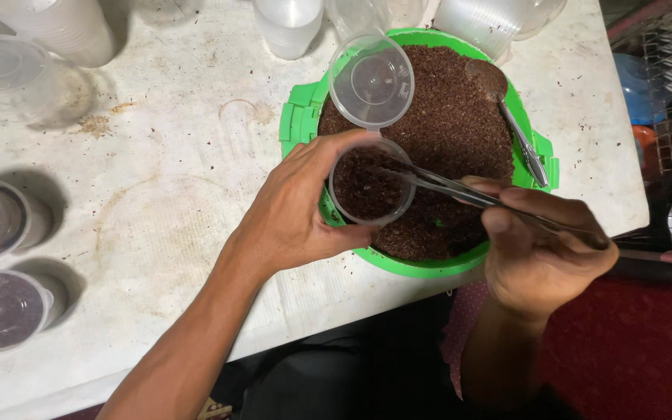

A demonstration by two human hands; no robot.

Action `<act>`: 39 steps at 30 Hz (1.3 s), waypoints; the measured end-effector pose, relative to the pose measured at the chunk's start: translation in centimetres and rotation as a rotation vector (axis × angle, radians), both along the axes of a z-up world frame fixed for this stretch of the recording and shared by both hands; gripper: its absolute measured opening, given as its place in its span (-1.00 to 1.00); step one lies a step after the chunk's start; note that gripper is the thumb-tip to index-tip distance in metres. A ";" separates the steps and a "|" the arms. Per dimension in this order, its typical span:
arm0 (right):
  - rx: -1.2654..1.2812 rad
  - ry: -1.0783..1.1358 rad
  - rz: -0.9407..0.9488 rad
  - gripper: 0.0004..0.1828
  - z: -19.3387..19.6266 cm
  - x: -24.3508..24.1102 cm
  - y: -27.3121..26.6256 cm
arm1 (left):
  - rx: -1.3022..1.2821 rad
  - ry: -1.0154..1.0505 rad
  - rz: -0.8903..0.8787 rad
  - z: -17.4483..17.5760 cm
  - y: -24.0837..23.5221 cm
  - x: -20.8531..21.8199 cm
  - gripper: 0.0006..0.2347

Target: The person scoops a dark brown granular material from a green tray into small clear plastic cups using metal tongs. The person fills each cup and places it on the table, repeating the process for several cups.

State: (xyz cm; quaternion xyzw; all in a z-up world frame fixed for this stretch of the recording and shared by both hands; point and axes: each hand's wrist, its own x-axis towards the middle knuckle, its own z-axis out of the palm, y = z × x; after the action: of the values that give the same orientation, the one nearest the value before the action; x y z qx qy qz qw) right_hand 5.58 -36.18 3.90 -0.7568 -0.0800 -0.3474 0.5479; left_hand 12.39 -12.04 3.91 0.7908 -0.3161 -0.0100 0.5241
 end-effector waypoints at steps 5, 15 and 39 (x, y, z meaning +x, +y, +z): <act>0.029 -0.023 0.058 -0.83 0.6 -0.4 0.3 | 0.014 -0.002 0.007 0.1 0.1 -0.1 -0.31; 0.047 -0.056 0.056 -0.83 0.0 -0.9 0.3 | 0.018 -0.016 0.005 -0.2 -0.1 -0.2 -0.29; 0.052 -0.069 -0.054 -0.83 -0.3 -1.3 -0.2 | 0.020 -0.057 0.006 -0.2 -0.1 -0.2 -0.27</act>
State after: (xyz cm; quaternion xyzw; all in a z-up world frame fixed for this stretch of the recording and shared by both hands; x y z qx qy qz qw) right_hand 4.24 -36.38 3.60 -0.7317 -0.0695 -0.3898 0.5549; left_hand 12.17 -12.11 3.72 0.7968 -0.3285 0.0108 0.5071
